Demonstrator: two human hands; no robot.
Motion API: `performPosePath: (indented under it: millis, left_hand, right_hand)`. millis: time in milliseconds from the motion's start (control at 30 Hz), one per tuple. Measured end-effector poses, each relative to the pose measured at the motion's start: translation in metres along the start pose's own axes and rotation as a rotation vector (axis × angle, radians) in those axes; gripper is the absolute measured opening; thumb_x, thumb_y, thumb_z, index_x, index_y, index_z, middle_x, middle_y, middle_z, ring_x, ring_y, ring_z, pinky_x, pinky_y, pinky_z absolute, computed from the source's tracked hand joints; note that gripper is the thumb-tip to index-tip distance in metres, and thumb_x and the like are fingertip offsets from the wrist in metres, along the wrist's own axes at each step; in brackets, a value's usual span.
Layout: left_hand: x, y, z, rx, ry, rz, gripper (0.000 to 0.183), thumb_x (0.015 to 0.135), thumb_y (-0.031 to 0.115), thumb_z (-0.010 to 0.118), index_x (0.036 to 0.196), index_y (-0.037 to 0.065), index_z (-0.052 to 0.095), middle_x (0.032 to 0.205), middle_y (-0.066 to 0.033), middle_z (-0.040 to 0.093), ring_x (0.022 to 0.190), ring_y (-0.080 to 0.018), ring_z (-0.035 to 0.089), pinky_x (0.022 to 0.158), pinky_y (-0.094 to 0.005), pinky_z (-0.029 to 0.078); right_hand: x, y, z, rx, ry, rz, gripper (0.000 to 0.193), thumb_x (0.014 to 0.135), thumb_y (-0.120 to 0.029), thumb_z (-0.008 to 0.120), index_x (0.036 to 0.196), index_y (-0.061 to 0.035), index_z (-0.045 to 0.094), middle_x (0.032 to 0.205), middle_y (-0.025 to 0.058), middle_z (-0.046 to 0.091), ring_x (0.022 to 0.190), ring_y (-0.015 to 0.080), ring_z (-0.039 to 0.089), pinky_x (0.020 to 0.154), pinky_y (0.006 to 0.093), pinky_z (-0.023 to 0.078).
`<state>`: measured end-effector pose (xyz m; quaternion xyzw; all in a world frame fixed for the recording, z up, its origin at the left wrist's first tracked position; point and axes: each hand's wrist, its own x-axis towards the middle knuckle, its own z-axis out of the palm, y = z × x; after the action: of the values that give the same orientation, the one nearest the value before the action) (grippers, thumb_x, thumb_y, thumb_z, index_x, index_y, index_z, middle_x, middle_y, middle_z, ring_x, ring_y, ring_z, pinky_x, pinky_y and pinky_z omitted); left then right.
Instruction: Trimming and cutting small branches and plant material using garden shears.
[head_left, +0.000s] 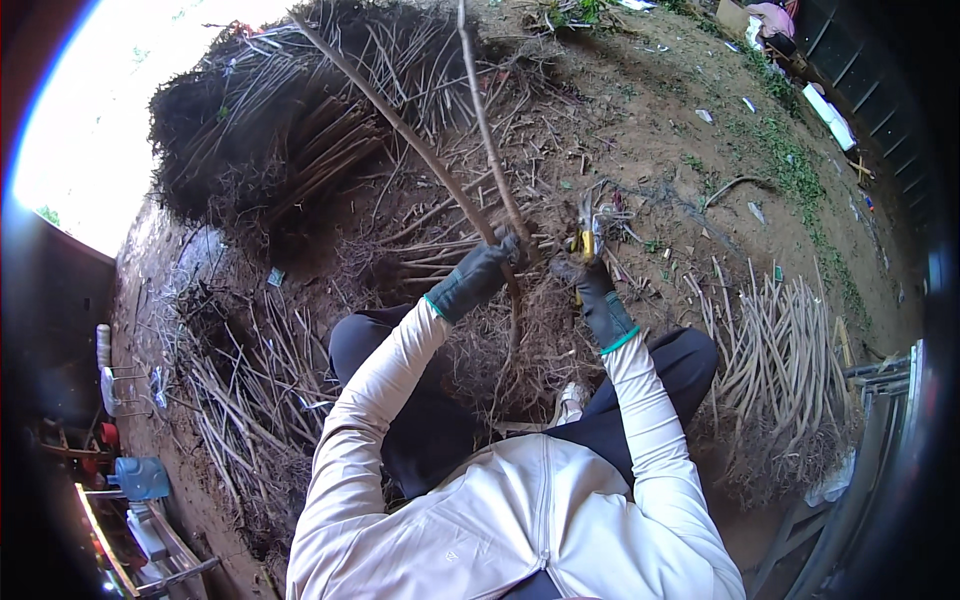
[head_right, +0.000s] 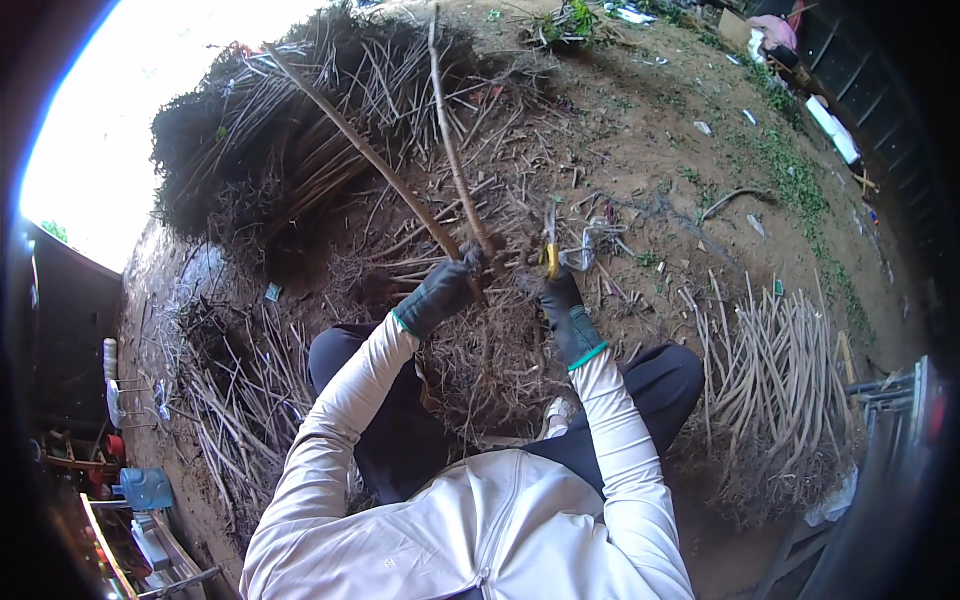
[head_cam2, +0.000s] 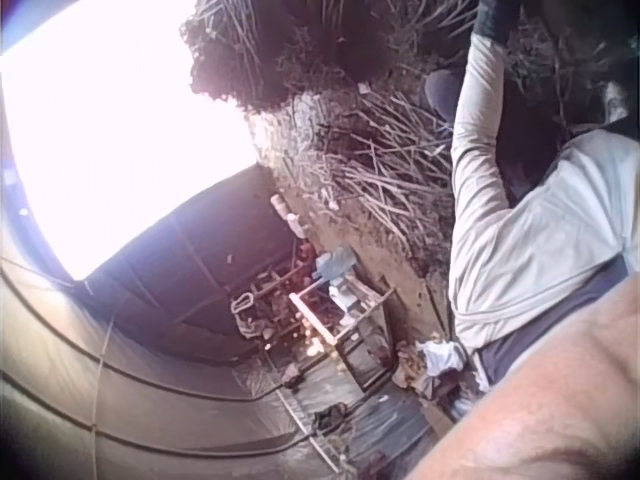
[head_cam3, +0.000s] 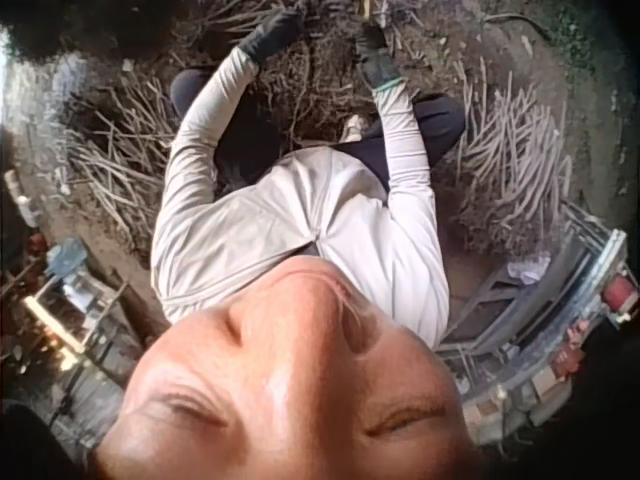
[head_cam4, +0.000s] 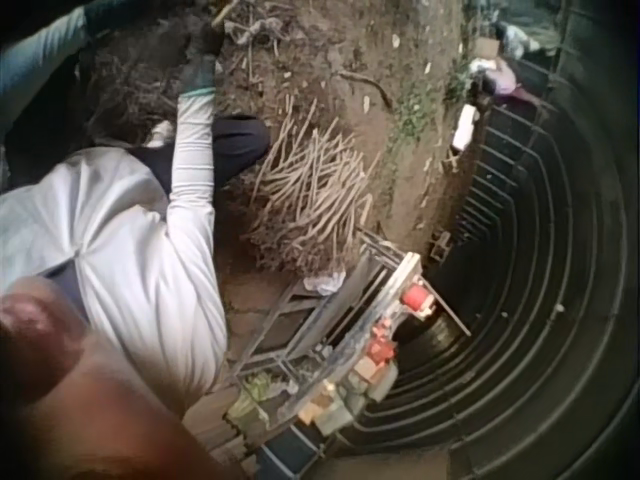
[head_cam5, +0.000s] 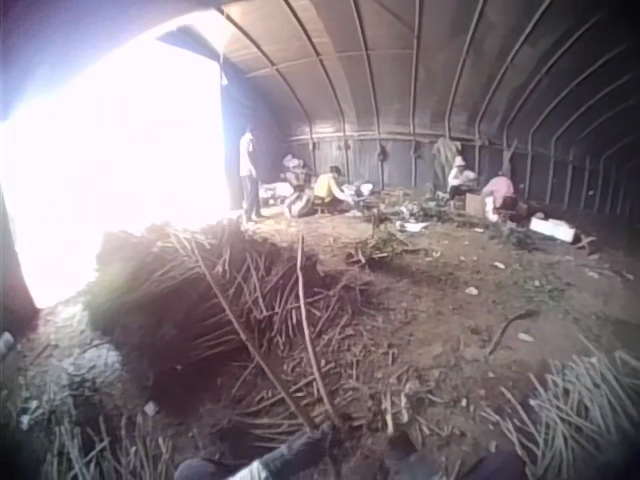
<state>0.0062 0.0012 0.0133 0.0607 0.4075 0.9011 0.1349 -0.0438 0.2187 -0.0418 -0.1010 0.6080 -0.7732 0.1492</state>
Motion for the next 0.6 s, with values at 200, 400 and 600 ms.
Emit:
performPosePath:
  millis: [200,400,600]
  left_hand:
    - [0.006,0.014,0.001,-0.183,0.11,-0.106,0.026,0.095,0.028,0.051,0.111,0.008,0.049,0.098,-0.002,0.056,0.089,-0.0169,0.058,0.088,-0.0358,0.049]
    - [0.008,0.021,-0.003,-0.031,-0.087,0.145,0.025,0.092,0.032,0.053,0.096,0.008,0.049,0.078,-0.0022,0.053,0.075,-0.018,0.056,0.071,-0.0369,0.049]
    - [-0.011,0.067,-0.016,-0.068,0.3,0.346,0.032,0.093,0.035,0.052,0.111,0.008,0.052,0.09,-0.0004,0.058,0.076,-0.011,0.054,0.066,-0.0266,0.049]
  right_hand:
    - [-0.004,-0.031,0.013,-0.164,0.169,0.133,0.026,0.075,-0.011,0.072,0.098,-0.0086,0.06,0.084,-0.0029,0.06,0.073,0.0085,0.057,0.065,0.0248,0.047]
    - [-0.007,-0.045,0.002,0.065,0.18,0.172,0.021,0.074,-0.008,0.07,0.092,-0.0054,0.061,0.077,0.0006,0.063,0.061,0.0122,0.06,0.056,0.0258,0.05]
    - [-0.012,-0.024,-0.109,-0.047,0.708,0.014,0.017,0.073,-0.024,0.07,0.075,-0.0151,0.056,0.059,-0.0054,0.047,0.047,0.0094,0.043,0.043,0.0245,0.035]
